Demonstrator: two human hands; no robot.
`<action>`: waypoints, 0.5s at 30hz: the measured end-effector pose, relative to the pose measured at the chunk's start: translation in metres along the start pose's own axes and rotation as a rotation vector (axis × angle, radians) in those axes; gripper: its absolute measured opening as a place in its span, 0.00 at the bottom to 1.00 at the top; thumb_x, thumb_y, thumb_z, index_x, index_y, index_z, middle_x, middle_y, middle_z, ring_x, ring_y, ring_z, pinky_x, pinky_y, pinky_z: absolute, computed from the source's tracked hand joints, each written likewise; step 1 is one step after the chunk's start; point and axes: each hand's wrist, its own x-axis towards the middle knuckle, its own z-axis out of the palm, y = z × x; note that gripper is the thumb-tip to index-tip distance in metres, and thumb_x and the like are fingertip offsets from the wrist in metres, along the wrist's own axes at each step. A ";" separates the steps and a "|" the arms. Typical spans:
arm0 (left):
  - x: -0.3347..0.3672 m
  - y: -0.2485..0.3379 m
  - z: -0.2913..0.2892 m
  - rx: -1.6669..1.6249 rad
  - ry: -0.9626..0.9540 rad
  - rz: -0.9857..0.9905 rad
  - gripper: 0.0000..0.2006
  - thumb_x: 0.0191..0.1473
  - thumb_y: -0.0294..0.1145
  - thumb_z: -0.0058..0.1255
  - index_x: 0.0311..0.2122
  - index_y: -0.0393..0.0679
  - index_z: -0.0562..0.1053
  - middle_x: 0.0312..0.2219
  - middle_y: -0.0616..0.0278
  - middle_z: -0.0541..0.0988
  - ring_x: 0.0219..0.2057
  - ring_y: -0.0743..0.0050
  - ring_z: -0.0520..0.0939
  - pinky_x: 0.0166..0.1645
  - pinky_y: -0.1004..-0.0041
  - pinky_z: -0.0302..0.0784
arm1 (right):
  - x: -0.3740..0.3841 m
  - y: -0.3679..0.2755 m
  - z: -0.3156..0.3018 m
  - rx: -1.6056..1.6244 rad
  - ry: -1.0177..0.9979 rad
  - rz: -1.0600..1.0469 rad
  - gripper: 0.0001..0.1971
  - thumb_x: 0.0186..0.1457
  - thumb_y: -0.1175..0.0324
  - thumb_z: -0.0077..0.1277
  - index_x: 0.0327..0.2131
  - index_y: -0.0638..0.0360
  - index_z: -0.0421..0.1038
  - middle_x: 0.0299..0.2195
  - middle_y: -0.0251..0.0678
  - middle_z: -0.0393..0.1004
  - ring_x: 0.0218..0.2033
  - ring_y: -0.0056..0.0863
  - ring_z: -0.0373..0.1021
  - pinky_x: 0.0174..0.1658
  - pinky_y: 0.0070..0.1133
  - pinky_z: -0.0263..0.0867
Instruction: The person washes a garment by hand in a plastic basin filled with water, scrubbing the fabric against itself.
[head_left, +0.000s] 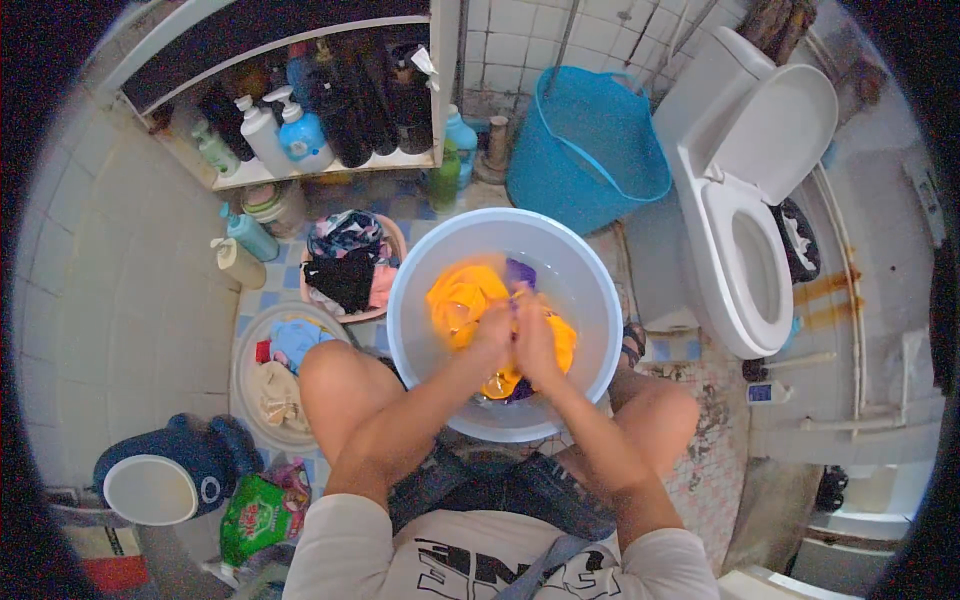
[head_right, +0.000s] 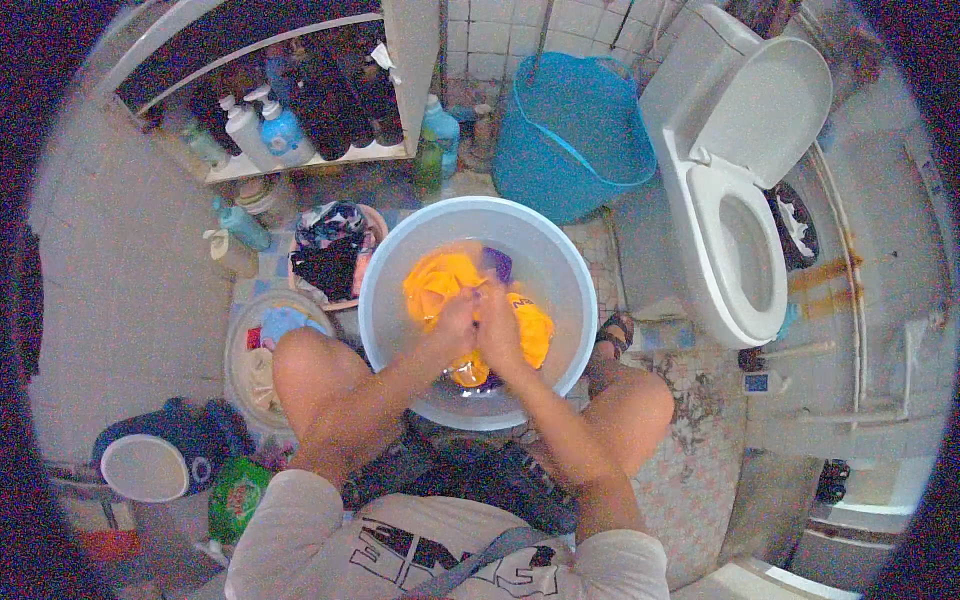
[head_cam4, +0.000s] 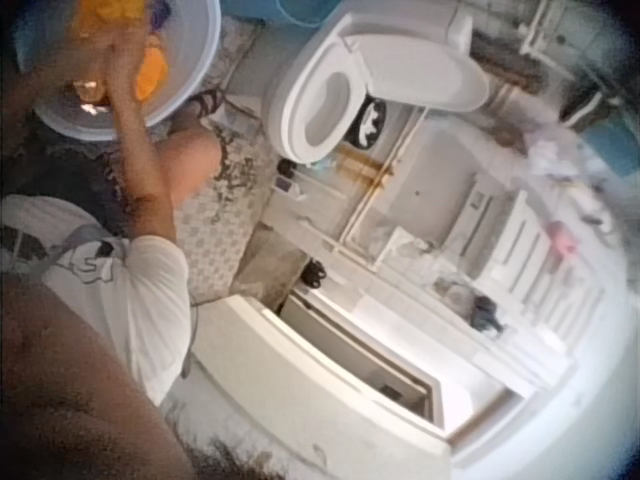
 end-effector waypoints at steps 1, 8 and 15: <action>0.004 -0.011 -0.001 0.037 0.063 -0.082 0.12 0.56 0.32 0.33 0.40 0.37 0.67 0.35 0.58 0.73 0.35 0.74 0.74 0.41 0.75 0.71 | 0.013 0.015 -0.008 0.043 0.079 0.015 0.18 0.59 0.66 0.26 0.49 0.65 0.56 0.48 0.48 0.60 0.52 0.39 0.56 0.54 0.28 0.50; 0.020 0.013 -0.022 0.134 -0.178 0.277 0.16 0.57 0.39 0.34 0.44 0.40 0.65 0.36 0.60 0.72 0.38 0.71 0.73 0.44 0.69 0.69 | 0.005 -0.001 -0.010 0.165 -0.085 -0.009 0.19 0.59 0.63 0.27 0.50 0.63 0.55 0.43 0.47 0.62 0.48 0.38 0.59 0.50 0.29 0.54; -0.003 0.008 0.018 0.080 0.033 -0.086 0.15 0.55 0.34 0.37 0.46 0.39 0.64 0.39 0.58 0.71 0.41 0.67 0.73 0.46 0.67 0.69 | 0.018 0.038 -0.024 0.321 0.122 0.234 0.18 0.59 0.66 0.29 0.49 0.66 0.54 0.45 0.46 0.63 0.46 0.33 0.62 0.49 0.25 0.58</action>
